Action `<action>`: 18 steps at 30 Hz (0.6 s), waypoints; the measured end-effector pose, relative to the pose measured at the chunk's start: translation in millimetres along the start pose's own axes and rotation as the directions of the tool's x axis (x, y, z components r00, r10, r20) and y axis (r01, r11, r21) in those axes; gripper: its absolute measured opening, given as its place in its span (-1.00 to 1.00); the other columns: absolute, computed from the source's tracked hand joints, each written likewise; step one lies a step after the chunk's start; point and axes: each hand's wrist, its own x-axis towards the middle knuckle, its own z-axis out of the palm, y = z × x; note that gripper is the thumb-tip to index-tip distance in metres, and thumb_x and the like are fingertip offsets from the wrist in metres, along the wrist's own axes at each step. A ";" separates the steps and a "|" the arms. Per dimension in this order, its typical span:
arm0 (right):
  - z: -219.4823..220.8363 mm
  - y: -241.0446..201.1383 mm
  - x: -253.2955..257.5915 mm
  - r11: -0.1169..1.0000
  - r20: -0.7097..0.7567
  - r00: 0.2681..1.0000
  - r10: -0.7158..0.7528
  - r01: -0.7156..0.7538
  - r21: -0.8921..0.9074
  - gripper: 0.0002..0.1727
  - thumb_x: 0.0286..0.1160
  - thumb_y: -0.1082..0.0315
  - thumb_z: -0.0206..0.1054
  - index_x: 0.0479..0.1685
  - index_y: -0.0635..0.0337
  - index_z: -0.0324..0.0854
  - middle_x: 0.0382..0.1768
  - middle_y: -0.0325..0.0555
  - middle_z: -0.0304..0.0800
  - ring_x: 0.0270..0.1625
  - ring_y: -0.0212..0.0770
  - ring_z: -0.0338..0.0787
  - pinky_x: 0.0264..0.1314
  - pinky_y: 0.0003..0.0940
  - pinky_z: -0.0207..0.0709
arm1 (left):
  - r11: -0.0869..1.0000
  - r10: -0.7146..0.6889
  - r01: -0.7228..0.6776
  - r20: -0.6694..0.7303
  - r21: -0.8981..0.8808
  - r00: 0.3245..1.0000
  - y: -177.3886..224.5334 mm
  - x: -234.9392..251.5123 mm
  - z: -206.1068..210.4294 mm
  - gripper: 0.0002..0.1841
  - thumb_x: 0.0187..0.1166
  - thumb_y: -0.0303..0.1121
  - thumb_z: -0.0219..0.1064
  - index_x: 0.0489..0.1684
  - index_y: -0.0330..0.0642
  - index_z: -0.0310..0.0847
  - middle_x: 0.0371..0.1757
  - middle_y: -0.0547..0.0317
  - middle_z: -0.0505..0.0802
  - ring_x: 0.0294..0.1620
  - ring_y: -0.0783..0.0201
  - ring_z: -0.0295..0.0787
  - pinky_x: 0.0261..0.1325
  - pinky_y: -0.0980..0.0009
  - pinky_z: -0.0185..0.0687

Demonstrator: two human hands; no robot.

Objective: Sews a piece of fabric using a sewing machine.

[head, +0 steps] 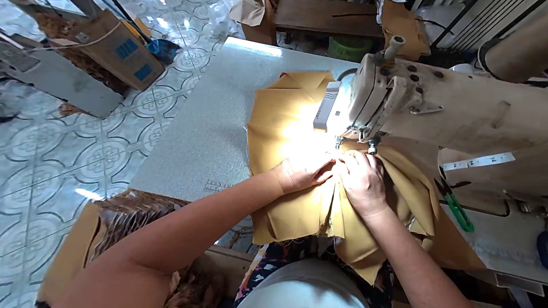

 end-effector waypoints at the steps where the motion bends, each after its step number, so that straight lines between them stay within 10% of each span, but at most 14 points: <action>1: 0.7 1.0 -0.1 1.000 -0.005 1.000 -0.003 0.003 0.011 -0.68 0.70 0.17 0.20 0.16 -0.01 0.83 0.17 -0.07 0.82 0.29 0.08 0.74 0.16 0.11 0.59 | 1.000 0.006 -0.006 0.010 -0.018 1.000 -0.3 1.3 -0.4 -0.68 0.54 -0.20 0.36 0.06 -0.20 0.82 0.10 0.08 0.90 0.16 0.19 0.84 0.26 0.25 0.70; 18: 1.0 -9.6 -7.1 0.990 -0.066 0.997 -0.029 0.038 0.138 -0.77 0.58 0.28 0.27 -0.12 0.08 0.86 0.07 -0.12 0.90 0.26 -0.02 0.80 0.28 -0.04 0.62 | 0.998 0.039 -0.040 -0.008 -0.058 0.999 -5.2 -1.1 -4.1 -0.74 0.57 -0.22 0.36 -0.01 -0.15 0.86 0.14 0.10 0.89 0.13 0.25 0.85 0.18 0.34 0.75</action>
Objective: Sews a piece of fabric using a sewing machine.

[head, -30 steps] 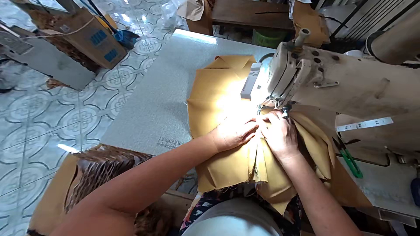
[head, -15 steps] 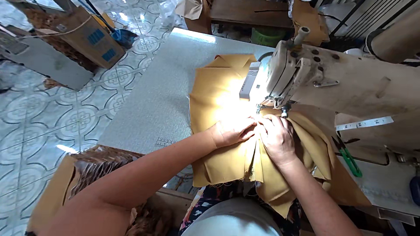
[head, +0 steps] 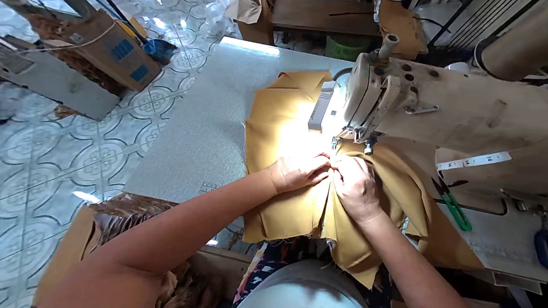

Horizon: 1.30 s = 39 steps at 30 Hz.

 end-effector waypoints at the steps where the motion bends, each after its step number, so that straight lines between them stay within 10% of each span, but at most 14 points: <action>1: -0.6 0.5 0.3 1.000 0.005 1.000 -0.006 0.006 0.011 -0.77 0.57 0.28 0.27 -0.12 0.09 0.87 0.08 -0.12 0.90 0.26 -0.02 0.80 0.29 -0.04 0.62 | 1.000 0.011 -0.011 0.004 -0.012 1.000 0.1 0.7 -0.6 -0.76 0.58 -0.24 0.36 -0.03 -0.14 0.86 0.12 0.11 0.89 0.11 0.26 0.85 0.14 0.35 0.75; 39: -3.2 22.5 -2.6 0.985 0.025 0.984 -0.175 0.175 -0.006 -0.71 0.53 0.33 0.29 0.06 -0.05 0.90 0.21 -0.10 0.88 0.39 0.04 0.75 0.40 0.01 0.59 | 0.996 0.063 -0.071 0.146 0.054 0.987 -8.9 6.3 -6.3 -0.61 0.64 -0.03 0.25 0.06 -0.11 0.84 0.28 0.14 0.86 0.37 0.18 0.75 0.41 0.13 0.57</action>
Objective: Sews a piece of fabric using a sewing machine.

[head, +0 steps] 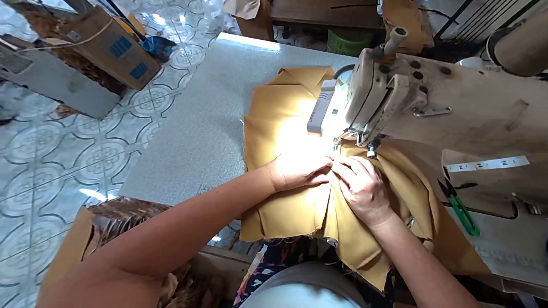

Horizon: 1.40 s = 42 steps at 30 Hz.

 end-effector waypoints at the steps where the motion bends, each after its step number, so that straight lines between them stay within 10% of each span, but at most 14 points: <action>1: 0.2 2.0 1.9 1.000 0.001 1.000 -0.007 0.007 0.001 -0.71 0.53 0.33 0.29 0.07 -0.04 0.90 0.21 -0.09 0.88 0.39 0.05 0.75 0.40 0.02 0.59 | 1.000 -0.004 0.004 0.004 0.003 1.000 -1.6 1.1 0.2 -0.60 0.64 -0.02 0.24 0.09 -0.11 0.83 0.29 0.14 0.86 0.38 0.17 0.75 0.43 0.12 0.56; 12: -10.9 -24.4 -7.2 0.980 0.073 0.978 0.194 -0.189 -0.068 -0.66 0.66 0.21 0.17 0.19 -0.04 0.83 0.34 -0.08 0.79 0.46 0.01 0.70 0.49 0.00 0.54 | 0.949 -0.313 0.312 0.007 0.033 0.950 47.1 3.2 0.6 -0.67 0.75 -0.26 0.16 0.17 -0.23 0.79 0.27 0.04 0.85 0.25 0.13 0.82 0.25 0.18 0.73; 20: -21.3 14.0 -19.7 0.996 0.160 0.984 -0.084 0.083 0.009 -0.60 0.70 0.15 0.10 0.26 -0.10 0.81 0.37 -0.06 0.79 0.56 0.06 0.64 0.60 0.13 0.43 | 0.986 -0.163 0.162 -0.037 -0.034 0.986 33.4 -13.1 7.2 -0.59 0.72 -0.06 0.20 0.25 -0.12 0.78 0.39 0.10 0.81 0.36 0.18 0.77 0.35 0.19 0.67; 27: -14.6 -15.0 -2.3 0.985 0.136 0.978 0.161 -0.150 -0.087 -0.63 0.59 0.23 0.21 0.22 0.10 0.80 0.26 -0.02 0.80 0.33 0.07 0.74 0.25 0.05 0.60 | 0.975 -0.219 0.217 -0.037 -0.038 0.975 33.7 -11.8 7.2 -0.47 0.62 0.02 0.26 0.29 -0.26 0.72 0.35 0.01 0.82 0.39 0.13 0.76 0.41 0.18 0.63; 42: -6.7 -24.8 -19.9 0.993 0.045 0.997 0.064 -0.059 -0.105 -0.69 0.62 0.25 0.22 0.11 -0.12 0.88 0.14 -0.10 0.88 0.31 0.08 0.77 0.30 0.03 0.62 | 0.992 -0.123 0.123 0.005 -0.014 0.992 20.8 -6.4 2.9 -0.45 0.58 0.05 0.21 0.34 -0.17 0.72 0.40 0.00 0.77 0.43 0.09 0.69 0.40 0.08 0.58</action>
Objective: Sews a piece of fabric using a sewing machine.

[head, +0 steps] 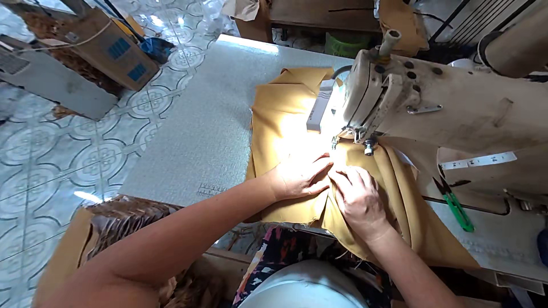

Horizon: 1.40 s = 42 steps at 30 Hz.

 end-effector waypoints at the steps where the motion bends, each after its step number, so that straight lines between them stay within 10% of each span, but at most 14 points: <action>1: -0.1 0.5 0.3 1.000 -0.004 1.000 -0.001 0.001 0.007 -0.69 0.61 0.26 0.23 0.10 -0.13 0.88 0.13 -0.11 0.89 0.31 0.08 0.77 0.30 0.04 0.62 | 1.000 0.026 -0.026 -0.010 0.007 1.000 -0.6 0.7 0.1 -0.47 0.59 0.02 0.21 0.30 -0.19 0.73 0.40 0.00 0.77 0.45 0.09 0.68 0.45 0.09 0.55; 28: 2.6 11.5 14.0 0.996 -0.001 1.000 -0.020 0.020 0.088 -0.67 0.58 0.28 0.21 0.10 -0.12 0.89 0.17 -0.23 0.90 0.37 0.06 0.74 0.30 0.08 0.56 | 1.000 -0.009 0.009 0.011 0.021 1.000 -14.7 10.5 0.6 -0.45 0.61 0.05 0.12 0.37 -0.09 0.73 0.43 0.06 0.77 0.49 0.08 0.63 0.50 0.00 0.43; 42: -6.1 -9.3 -5.9 0.998 0.051 0.998 0.023 -0.020 -0.063 -0.67 0.60 0.26 0.23 0.20 -0.14 0.84 0.21 -0.08 0.88 0.36 0.15 0.76 0.28 0.11 0.62 | 0.993 -0.120 0.120 -0.025 0.011 0.992 21.9 0.2 1.7 -0.62 0.64 -0.15 0.23 0.20 -0.17 0.79 0.37 0.05 0.80 0.32 0.15 0.78 0.31 0.17 0.70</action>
